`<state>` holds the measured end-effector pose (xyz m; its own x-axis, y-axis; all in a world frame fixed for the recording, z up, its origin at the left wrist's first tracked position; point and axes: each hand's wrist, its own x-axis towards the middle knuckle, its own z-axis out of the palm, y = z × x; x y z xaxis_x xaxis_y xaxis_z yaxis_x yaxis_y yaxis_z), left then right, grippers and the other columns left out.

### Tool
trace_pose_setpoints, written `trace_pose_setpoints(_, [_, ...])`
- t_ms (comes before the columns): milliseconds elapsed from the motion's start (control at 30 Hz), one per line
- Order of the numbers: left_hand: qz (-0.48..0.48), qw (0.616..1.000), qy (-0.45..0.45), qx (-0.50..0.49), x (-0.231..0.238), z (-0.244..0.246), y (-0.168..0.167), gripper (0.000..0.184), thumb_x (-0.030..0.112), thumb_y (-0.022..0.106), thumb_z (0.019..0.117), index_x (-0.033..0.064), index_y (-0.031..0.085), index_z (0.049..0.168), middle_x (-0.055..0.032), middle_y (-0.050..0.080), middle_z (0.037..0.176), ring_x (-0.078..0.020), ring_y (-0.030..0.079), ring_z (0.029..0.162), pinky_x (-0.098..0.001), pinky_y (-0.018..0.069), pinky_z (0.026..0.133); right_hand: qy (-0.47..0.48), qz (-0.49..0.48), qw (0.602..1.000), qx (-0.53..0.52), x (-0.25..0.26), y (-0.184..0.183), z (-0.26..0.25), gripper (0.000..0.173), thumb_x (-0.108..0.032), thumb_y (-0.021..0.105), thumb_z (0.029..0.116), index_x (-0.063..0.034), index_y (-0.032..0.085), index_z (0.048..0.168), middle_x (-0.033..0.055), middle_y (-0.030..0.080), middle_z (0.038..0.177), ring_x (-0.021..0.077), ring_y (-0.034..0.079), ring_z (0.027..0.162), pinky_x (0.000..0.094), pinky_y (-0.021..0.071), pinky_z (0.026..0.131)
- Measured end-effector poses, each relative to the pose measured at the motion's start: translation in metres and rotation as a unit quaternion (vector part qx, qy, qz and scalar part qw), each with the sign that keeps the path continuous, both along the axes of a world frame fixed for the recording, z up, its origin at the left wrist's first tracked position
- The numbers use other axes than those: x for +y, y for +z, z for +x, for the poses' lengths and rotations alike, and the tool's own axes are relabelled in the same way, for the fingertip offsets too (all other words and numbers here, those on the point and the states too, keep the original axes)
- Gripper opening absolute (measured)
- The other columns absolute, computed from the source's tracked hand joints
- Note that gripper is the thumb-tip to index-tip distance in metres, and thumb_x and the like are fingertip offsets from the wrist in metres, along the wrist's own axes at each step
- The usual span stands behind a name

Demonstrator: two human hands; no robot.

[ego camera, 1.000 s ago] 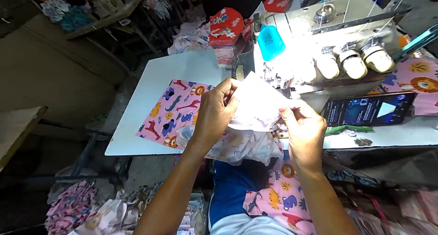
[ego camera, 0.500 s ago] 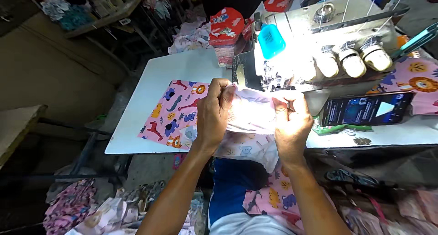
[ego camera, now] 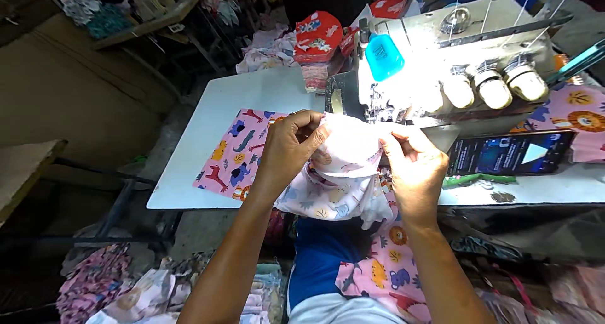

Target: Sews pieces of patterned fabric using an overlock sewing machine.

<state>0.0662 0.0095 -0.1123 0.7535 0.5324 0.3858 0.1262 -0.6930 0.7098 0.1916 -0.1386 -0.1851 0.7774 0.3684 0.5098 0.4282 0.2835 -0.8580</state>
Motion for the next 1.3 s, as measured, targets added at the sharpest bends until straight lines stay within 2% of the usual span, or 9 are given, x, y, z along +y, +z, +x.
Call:
trace_pose_setpoints(267, [-0.06, 0.998, -0.014, -0.026, 0.003, -0.007, 0.004, 0.01, 0.015, 0.064, 0.0991, 0.0079, 0.067, 0.104, 0.0075, 0.066, 0.092, 0.0025, 0.063, 0.084, -0.0153, 0.0524, 0.076, 0.034, 0.008, 0.999, 0.008, -0.004, 0.001, 0.001, 0.02, -0.003, 0.068, 0.0956, -0.0035, 0.07, 0.116, 0.0021, 0.072, 0.107, 0.0037, 0.07, 0.091, 0.0187, 0.0591, 0.08])
trace_pose_setpoints(467, [-0.115, 0.993, -0.001, -0.016, 0.004, -0.009, 0.012, 0.003, 0.011, 0.062, 0.101, 0.0099, 0.065, 0.102, 0.01, 0.062, 0.069, 0.0046, 0.055, 0.052, -0.011, 0.0475, 0.049, 0.035, 0.013, 0.999, -0.005, -0.003, 0.004, 0.002, 0.016, -0.005, 0.069, 0.0961, -0.0031, 0.073, 0.112, 0.0002, 0.071, 0.104, 0.001, 0.068, 0.089, 0.0163, 0.058, 0.078])
trace_pose_setpoints(600, [0.052, 0.997, 0.056, 0.02, 0.004, 0.003, 0.005, 0.019, 0.017, 0.06, 0.1027, 0.0028, 0.07, 0.111, -0.0049, 0.069, 0.101, -0.0052, 0.066, 0.089, -0.0207, 0.0548, 0.079, 0.008, -0.022, 0.999, -0.035, 0.0, 0.005, 0.002, 0.012, -0.011, 0.07, 0.0966, -0.0058, 0.074, 0.107, 0.0005, 0.071, 0.099, 0.0, 0.067, 0.084, 0.0152, 0.056, 0.074])
trace_pose_setpoints(733, [0.124, 0.992, -0.023, 0.008, -0.003, 0.023, 0.009, 0.032, 0.018, 0.044, 0.1085, 0.0048, 0.072, 0.118, -0.0085, 0.071, 0.118, -0.011, 0.066, 0.11, -0.0294, 0.0513, 0.097, 0.005, -0.028, 0.998, -0.051, 0.001, 0.005, 0.001, 0.013, -0.012, 0.071, 0.0962, -0.0057, 0.075, 0.106, 0.0008, 0.072, 0.098, 0.0009, 0.068, 0.086, 0.0164, 0.056, 0.077])
trace_pose_setpoints(833, [0.144, 0.977, -0.151, 0.042, -0.006, 0.035, 0.011, 0.039, 0.031, 0.046, 0.1077, 0.006, 0.072, 0.12, -0.0073, 0.072, 0.118, -0.0108, 0.065, 0.112, -0.03, 0.0482, 0.098, 0.007, -0.023, 0.998, -0.053, -0.002, 0.006, 0.001, 0.012, -0.012, 0.072, 0.0953, -0.0055, 0.074, 0.105, 0.0005, 0.072, 0.098, 0.0008, 0.068, 0.088, 0.0164, 0.0567, 0.078])
trace_pose_setpoints(933, [0.145, 0.96, -0.231, 0.064, 0.0, 0.043, 0.011, 0.03, 0.032, 0.071, 0.0946, 0.008, 0.077, 0.112, -0.0022, 0.074, 0.104, -0.0057, 0.066, 0.099, -0.024, 0.0488, 0.089, -0.003, -0.026, 0.998, -0.052, -0.005, 0.006, 0.001, 0.012, -0.014, 0.073, 0.0947, -0.006, 0.074, 0.104, -0.0001, 0.071, 0.097, -0.0001, 0.067, 0.086, 0.015, 0.0557, 0.077])
trace_pose_setpoints(1033, [0.19, 0.949, -0.24, 0.072, 0.001, 0.045, 0.016, 0.019, 0.024, 0.071, 0.0942, 0.0059, 0.076, 0.09, -0.0034, 0.068, 0.086, -0.0067, 0.062, 0.085, -0.022, 0.0465, 0.078, -0.006, -0.031, 0.998, -0.046, -0.01, 0.006, 0.001, 0.012, -0.016, 0.071, 0.0965, -0.0068, 0.071, 0.104, -0.0011, 0.068, 0.095, -0.0008, 0.066, 0.084, 0.014, 0.0558, 0.074])
trace_pose_setpoints(1167, [0.23, 0.943, -0.229, 0.071, -0.002, 0.041, 0.026, 0.02, 0.026, 0.069, 0.0956, 0.0086, 0.077, 0.094, -0.0046, 0.068, 0.088, -0.0106, 0.06, 0.087, -0.0248, 0.0442, 0.078, -0.012, -0.121, 0.99, -0.071, -0.027, 0.003, -0.005, 0.021, -0.029, 0.064, 0.1022, -0.0111, 0.065, 0.112, -0.0042, 0.063, 0.086, -0.0021, 0.054, 0.065, 0.0144, 0.0462, 0.059])
trace_pose_setpoints(1300, [0.253, 0.939, -0.228, 0.053, -0.002, 0.035, 0.03, 0.021, 0.026, 0.069, 0.0955, 0.0066, 0.077, 0.096, -0.0079, 0.071, 0.091, -0.0136, 0.061, 0.092, -0.0272, 0.0432, 0.084, 0.016, -0.234, 0.967, -0.094, -0.045, -0.017, -0.009, 0.04, -0.045, 0.073, 0.0916, -0.012, 0.071, 0.115, 0.0001, 0.063, 0.091, 0.0071, 0.048, 0.061, 0.0271, 0.0412, 0.055])
